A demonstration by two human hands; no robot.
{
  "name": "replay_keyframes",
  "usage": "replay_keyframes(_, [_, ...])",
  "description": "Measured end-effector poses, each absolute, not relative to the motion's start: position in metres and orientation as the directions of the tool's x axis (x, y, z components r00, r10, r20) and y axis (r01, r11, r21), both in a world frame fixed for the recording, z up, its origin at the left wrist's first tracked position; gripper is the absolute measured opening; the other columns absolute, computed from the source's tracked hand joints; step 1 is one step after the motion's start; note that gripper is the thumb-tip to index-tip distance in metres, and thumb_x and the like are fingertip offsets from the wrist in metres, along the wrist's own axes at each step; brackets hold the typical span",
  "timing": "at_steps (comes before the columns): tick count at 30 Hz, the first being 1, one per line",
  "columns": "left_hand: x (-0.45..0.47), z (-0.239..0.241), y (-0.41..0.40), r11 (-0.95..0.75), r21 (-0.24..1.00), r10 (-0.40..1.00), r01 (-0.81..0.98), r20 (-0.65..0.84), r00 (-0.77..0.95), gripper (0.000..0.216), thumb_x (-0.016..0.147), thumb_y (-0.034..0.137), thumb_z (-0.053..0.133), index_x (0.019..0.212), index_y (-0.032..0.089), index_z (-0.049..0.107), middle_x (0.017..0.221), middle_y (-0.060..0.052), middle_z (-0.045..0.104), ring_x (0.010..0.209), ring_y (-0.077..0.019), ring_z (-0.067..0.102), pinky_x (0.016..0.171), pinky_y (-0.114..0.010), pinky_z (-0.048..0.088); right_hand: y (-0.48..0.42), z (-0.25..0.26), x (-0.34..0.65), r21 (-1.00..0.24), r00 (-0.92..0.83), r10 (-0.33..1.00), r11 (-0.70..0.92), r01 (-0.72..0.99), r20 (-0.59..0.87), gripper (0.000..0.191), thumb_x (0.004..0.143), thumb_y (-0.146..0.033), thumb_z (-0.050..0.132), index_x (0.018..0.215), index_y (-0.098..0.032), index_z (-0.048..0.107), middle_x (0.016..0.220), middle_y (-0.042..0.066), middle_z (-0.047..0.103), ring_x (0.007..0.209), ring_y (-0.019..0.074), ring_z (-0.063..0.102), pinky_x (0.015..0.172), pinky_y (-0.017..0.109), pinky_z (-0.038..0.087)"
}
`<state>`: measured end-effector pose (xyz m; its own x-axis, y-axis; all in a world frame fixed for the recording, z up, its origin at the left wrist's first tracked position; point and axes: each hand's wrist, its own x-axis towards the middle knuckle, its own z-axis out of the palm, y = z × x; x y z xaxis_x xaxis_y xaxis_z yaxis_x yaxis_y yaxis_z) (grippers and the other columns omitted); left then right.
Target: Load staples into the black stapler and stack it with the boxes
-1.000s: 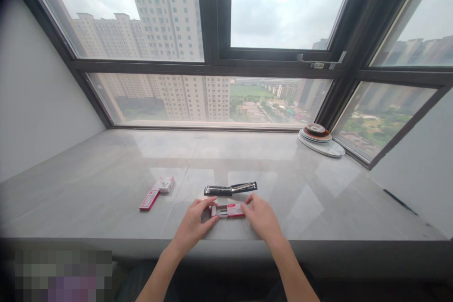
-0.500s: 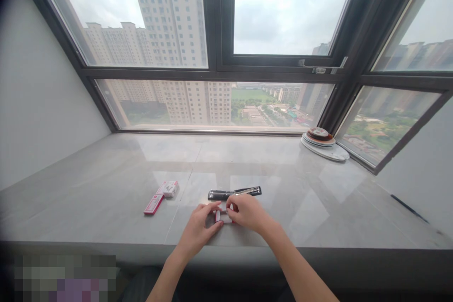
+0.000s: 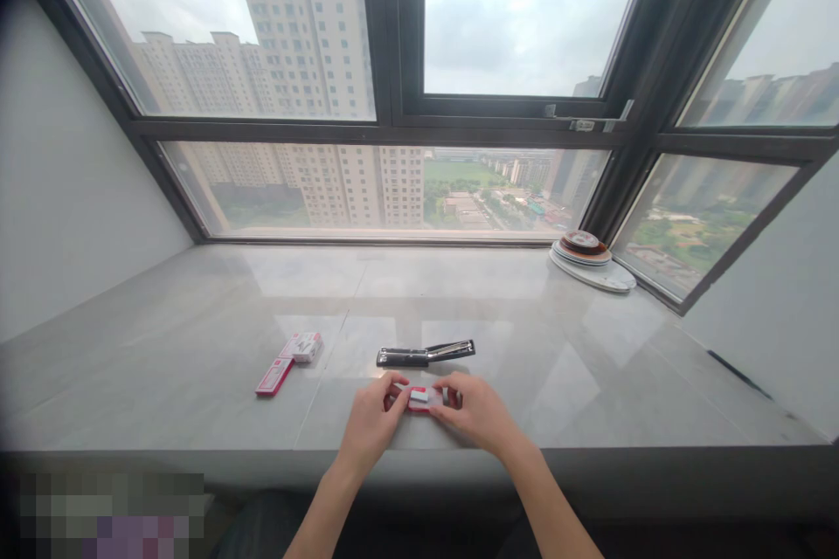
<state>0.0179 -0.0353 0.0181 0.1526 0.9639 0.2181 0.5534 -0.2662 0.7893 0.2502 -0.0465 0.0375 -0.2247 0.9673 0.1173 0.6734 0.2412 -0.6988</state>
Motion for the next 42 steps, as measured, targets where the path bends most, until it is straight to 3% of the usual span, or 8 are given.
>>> replay_keyframes(3, [0.013,0.020,-0.030,-0.274,0.774,0.961,0.571,0.248,0.124,0.025,0.099,0.040,0.047,0.105,0.025,0.065,0.079,0.001,0.067,0.068,-0.0164,0.060,0.070,-0.028,0.042,-0.045,0.043,0.242,-0.683,-0.211,0.969,0.242,0.689,0.131,0.040,0.083,-0.045,0.073,0.117,-0.026,0.073,0.080,-0.001,0.067,0.070,0.0159,0.057,0.066,0.027,0.041])
replay_keyframes(7, [-0.012,0.029,0.000,-0.280,0.604,0.926,0.747,0.374,0.045,0.034,0.089,0.041,0.064,0.120,0.027,0.064,0.095,-0.003,0.065,0.095,-0.0231,0.060,0.084,-0.032,0.040,-0.041,0.046,0.225,-0.635,-0.243,0.957,0.288,0.717,0.159,0.024,0.088,-0.042,0.068,0.107,-0.029,0.076,0.079,-0.001,0.068,0.071,0.0163,0.058,0.068,0.027,0.038])
replay_keyframes(11, [-0.024,0.031,0.015,-0.260,0.502,0.952,0.825,0.277,0.131,0.034,0.084,0.048,0.071,0.114,0.032,0.069,0.095,-0.003,0.065,0.098,-0.0253,0.057,0.083,-0.034,0.035,-0.026,0.051,0.203,-0.555,-0.269,0.943,0.333,0.763,0.197,0.019,0.093,-0.038,0.062,0.101,-0.027,0.076,0.083,0.001,0.072,0.076,0.0183,0.061,0.068,0.027,0.036])
replay_keyframes(23, [-0.022,0.022,-0.012,-0.251,0.520,0.955,0.816,0.270,0.122,0.028,0.089,0.051,0.066,0.112,0.036,0.069,0.093,-0.001,0.067,0.096,-0.0246,0.054,0.081,-0.034,0.030,0.013,0.051,0.185,-0.522,-0.378,0.902,0.431,0.737,0.211,0.025,0.097,-0.037,0.058,0.112,-0.027,0.074,0.095,0.003,0.075,0.084,0.0197,0.066,0.075,0.027,0.040])
replay_keyframes(27, [-0.022,0.023,-0.011,-0.244,0.538,0.957,0.807,0.269,0.110,0.028,0.089,0.051,0.066,0.112,0.036,0.069,0.092,-0.001,0.067,0.095,-0.0244,0.054,0.081,-0.034,0.030,0.008,0.052,0.188,-0.513,-0.306,0.929,0.370,0.775,0.208,0.030,0.094,-0.040,0.060,0.118,-0.027,0.073,0.089,0.004,0.074,0.082,0.0205,0.065,0.073,0.028,0.039])
replay_keyframes(32, [-0.022,0.025,-0.011,-0.229,0.570,0.961,0.789,0.263,0.089,0.025,0.087,0.050,0.069,0.107,0.036,0.070,0.086,0.001,0.067,0.091,-0.0238,0.055,0.079,-0.034,0.030,-0.005,0.050,0.180,-0.623,-0.205,0.963,0.268,0.735,0.173,0.026,0.097,-0.040,0.054,0.100,-0.023,0.074,0.068,0.001,0.064,0.065,0.0168,0.057,0.063,0.027,0.034])
replay_keyframes(36, [-0.021,0.026,-0.010,-0.212,0.585,0.966,0.783,0.247,0.077,0.025,0.087,0.049,0.069,0.107,0.036,0.071,0.083,0.001,0.067,0.090,-0.0235,0.056,0.079,-0.034,0.030,-0.013,0.042,0.187,-0.783,-0.231,0.961,0.260,0.564,0.153,0.033,0.095,-0.046,0.056,0.113,-0.023,0.071,0.066,-0.002,0.058,0.063,0.0153,0.052,0.061,0.025,0.036])
replay_keyframes(42, [-0.020,0.023,-0.005,-0.197,0.604,0.975,0.772,0.203,0.090,0.032,0.086,0.051,0.067,0.114,0.036,0.071,0.079,0.001,0.065,0.090,-0.0235,0.059,0.081,-0.035,0.033,-0.019,0.027,0.263,-0.915,0.001,0.988,-0.145,0.376,-0.156,0.055,0.087,-0.067,0.059,0.111,-0.018,0.066,0.061,-0.005,0.047,0.048,0.0098,0.034,0.046,0.023,0.024])
